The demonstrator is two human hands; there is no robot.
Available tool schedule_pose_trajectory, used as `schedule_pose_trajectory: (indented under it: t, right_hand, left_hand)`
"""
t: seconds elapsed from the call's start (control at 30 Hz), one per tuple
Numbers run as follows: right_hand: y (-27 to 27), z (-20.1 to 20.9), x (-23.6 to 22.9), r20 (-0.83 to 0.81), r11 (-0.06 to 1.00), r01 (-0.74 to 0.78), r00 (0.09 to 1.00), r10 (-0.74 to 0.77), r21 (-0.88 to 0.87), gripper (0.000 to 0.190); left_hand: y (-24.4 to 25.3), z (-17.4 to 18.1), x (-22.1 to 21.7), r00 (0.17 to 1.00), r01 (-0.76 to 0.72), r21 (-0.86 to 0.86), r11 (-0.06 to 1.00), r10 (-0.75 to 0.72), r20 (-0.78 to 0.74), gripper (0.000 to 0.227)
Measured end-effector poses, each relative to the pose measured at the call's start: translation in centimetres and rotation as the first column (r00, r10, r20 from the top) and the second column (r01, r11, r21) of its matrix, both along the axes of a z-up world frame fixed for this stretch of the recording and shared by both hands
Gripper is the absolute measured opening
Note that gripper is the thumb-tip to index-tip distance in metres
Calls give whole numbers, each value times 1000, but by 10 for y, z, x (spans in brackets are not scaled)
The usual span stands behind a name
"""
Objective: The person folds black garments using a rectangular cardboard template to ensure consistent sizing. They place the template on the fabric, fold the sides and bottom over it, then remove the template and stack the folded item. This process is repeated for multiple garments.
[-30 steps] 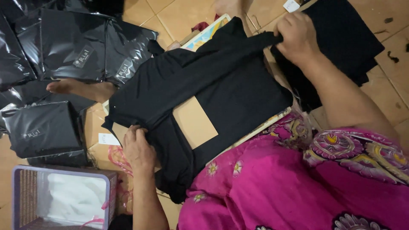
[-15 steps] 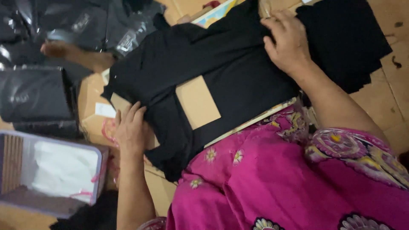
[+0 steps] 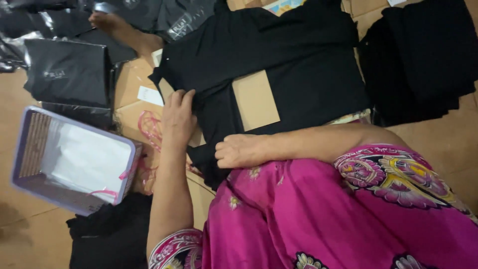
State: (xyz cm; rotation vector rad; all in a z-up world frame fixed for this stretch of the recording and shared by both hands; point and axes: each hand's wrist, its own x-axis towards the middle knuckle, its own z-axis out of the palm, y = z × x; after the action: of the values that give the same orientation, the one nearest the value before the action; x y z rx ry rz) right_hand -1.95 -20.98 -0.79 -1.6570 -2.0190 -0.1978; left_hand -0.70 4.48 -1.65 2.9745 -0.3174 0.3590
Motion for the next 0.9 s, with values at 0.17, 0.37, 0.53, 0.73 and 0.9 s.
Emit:
schedule_pose_trajectory:
  t: [0.17,0.37,0.53,0.73,0.9]
  right_hand:
    - [2,40,11,-487,981,12,867,-107,-193,16]
    - [-53,26,68,-972,891,427,-225,-64,-157,25]
    - [-141,49,111,-829,687,709,-473,298,-158,30]
    - [-208,61,95,-909,427,840,-408,90,-335,22]
    - [-188,63,58,-246,788,537,755,-608,-300,50]
  left_hand:
    - [-6,21,5,1000,-6,8,1000,6,-4,56]
    - [5,18,14,998,47,-70,996,-45,35,32]
    - [18,4,16,997,82,-66,994,-82,1,23]
    - [-18,62,11,961,-108,-66,992,87,-262,27]
    - [-11,47,11,979,-138,-273,952,90,-183,25]
